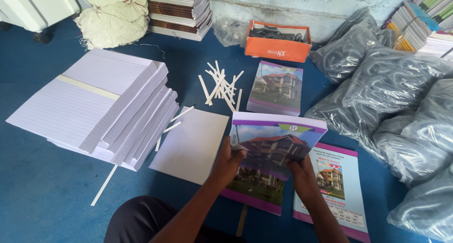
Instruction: The person assembles notebooks by placing lined paper between front and back covers. They repeatedly pick up covers, insert paper, and stack the completed notebooks on the floor.
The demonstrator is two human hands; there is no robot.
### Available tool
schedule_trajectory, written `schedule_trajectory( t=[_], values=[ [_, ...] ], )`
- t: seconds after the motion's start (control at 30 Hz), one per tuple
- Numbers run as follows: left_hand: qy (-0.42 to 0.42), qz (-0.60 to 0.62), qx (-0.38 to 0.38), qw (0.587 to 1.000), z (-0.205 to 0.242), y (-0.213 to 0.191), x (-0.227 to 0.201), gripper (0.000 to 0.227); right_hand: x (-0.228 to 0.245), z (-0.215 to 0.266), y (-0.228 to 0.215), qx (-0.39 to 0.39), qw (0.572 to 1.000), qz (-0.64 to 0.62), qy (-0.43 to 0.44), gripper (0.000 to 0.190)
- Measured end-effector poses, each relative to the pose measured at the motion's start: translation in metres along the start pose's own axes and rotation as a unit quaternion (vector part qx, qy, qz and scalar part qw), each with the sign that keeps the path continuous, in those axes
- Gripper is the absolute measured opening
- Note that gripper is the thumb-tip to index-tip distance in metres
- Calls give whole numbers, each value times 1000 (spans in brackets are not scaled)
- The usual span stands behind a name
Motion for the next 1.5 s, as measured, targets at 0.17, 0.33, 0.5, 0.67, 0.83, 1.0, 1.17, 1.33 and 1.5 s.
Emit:
schedule_trajectory(
  t=[0.17,0.33,0.5,0.67,0.83,1.0,1.17,1.33,1.5],
  values=[
    [-65,-58,-15,996,4,0,9,63,-2,2,-4,-9,998,56,8,42],
    [18,-67,-35,997,9,2,-7,59,-4,6,-5,-13,995,93,34,40],
    [6,-72,-38,997,10,2,-12,56,10,5,-10,-16,997,72,-29,36],
    [-8,-81,-61,995,8,-1,-14,47,10,8,-21,-33,992,124,14,30],
    [-2,-77,-85,993,7,1,-14,42,14,7,-26,-47,987,152,3,29],
    [25,-46,-78,996,-14,2,-26,40,13,-6,-32,-27,985,171,13,30],
    [-35,-130,-60,989,-68,-3,-40,36,13,-37,-43,-17,990,140,29,32],
    [-95,-106,8,990,-127,8,-35,32,13,-81,-53,15,997,68,31,33],
    [-201,2,77,977,-173,21,-19,31,16,-122,-68,30,996,30,72,35]
  ],
)
Point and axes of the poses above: each hand's wrist, its own z-axis away from the middle knuckle, its own y-axis out of the palm, x = y × z, the point moved 8 cm from there along -z, towards the middle knuckle, and after that the axes turned 7 degrees about -y, right-handed, at the moved point
